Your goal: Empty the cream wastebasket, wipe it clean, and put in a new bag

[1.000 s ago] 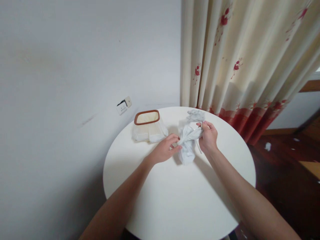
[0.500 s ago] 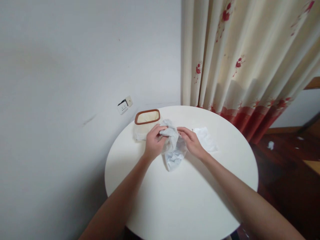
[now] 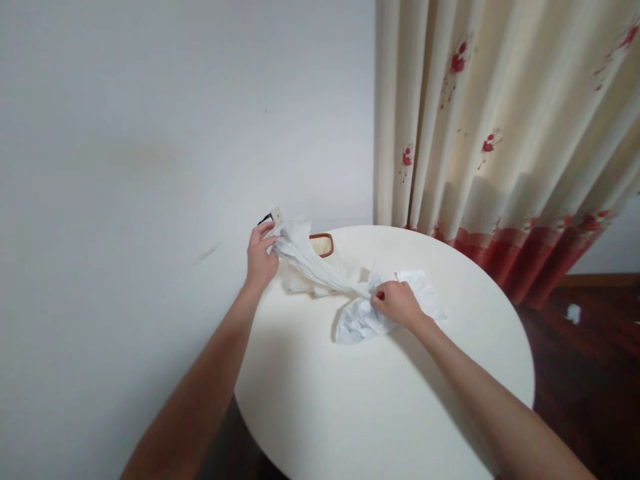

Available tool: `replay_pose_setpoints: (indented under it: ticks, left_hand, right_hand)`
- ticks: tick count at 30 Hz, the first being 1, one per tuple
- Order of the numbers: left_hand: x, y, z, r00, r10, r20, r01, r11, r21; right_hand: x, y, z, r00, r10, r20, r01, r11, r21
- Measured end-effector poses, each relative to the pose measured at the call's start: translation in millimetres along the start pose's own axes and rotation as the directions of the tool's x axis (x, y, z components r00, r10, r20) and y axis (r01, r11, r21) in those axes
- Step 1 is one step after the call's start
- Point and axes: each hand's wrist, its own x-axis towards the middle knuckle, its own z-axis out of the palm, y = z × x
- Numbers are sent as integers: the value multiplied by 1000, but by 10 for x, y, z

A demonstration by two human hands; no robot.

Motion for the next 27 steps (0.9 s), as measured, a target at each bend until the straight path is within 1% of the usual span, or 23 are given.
replay_pose_setpoints:
  ticks: [1,2,3,4,5,6,7,8,9,10,11,12,13,14,15,16,17,21,22,23,24,26,27]
  left_hand:
    - [35,-64,-16,998,-50,44,47,996,73]
    - [61,-93,-28,993,-106,50,99,986,136]
    - [78,-81,-37,989,-148,31,139,973,187]
    - [89,-29,-45,987,-162,5,158,964,213]
    - [99,60,-50,989,-148,-11,147,963,226]
    - [110,178,-55,995,-101,7,96,967,237]
    - [125,312,-57,997,-40,67,23,970,240]
    - [147,449,-58,987,13,162,-57,962,268]
    - [176,575,-56,954,43,297,-141,938,318]
    - [211,680,-50,897,27,441,-204,910,361]
    - [251,758,-41,813,-27,582,-253,884,394]
    - [293,807,-27,714,-100,693,-295,855,427]
    - [334,830,-10,624,-172,763,-326,829,454]
    - [371,835,8,559,-227,797,-349,808,475]
    - [403,829,26,529,-258,808,-364,791,491]
    - [429,820,41,528,-265,807,-372,782,500]
    - [450,816,53,543,-254,800,-373,780,502]
    - [503,870,68,622,-175,763,-373,790,486]
    - [514,889,75,648,-150,746,-374,791,484]
    - [524,901,88,686,-109,719,-373,796,476]
    - [532,900,108,738,-54,673,-362,810,461]
    - [540,853,166,844,59,533,-322,850,416]
    - [539,806,196,882,86,464,-292,871,395]
  right_hand:
    - [-10,-5,0,1000,19,6,-19,1000,11]
    - [-21,-13,2,999,37,7,-38,999,30]
    - [-30,-22,7,998,56,-1,-56,997,55]
    - [-37,-30,13,997,78,-20,-76,994,83]
    - [-38,-34,23,994,92,-54,-86,990,112]
    - [-34,-34,37,991,88,-101,-73,988,138]
    - [-24,-27,56,986,61,-153,-36,986,162]
    - [-11,-15,81,980,15,-198,22,983,183]
    - [5,2,111,973,-41,-228,89,975,202]
    - [21,22,143,967,-96,-235,150,964,220]
    - [34,42,175,966,-137,-221,190,952,239]
    - [42,62,202,969,-158,-189,204,945,256]
    - [46,79,223,975,-165,-150,201,942,267]
    - [43,91,234,980,-168,-110,192,943,272]
    - [37,100,236,982,-171,-75,185,945,269]
    - [27,105,229,984,-174,-47,181,948,263]
    - [15,108,215,983,-182,-26,183,949,256]
    - [-12,117,139,972,-233,21,220,943,251]
    - [-11,120,122,969,-245,28,230,940,252]
    - [-9,123,108,967,-253,31,238,938,252]
    - [-6,125,96,965,-261,30,245,936,252]
    - [-4,123,80,961,-276,19,262,931,255]
    - [-6,119,76,959,-284,11,272,928,257]
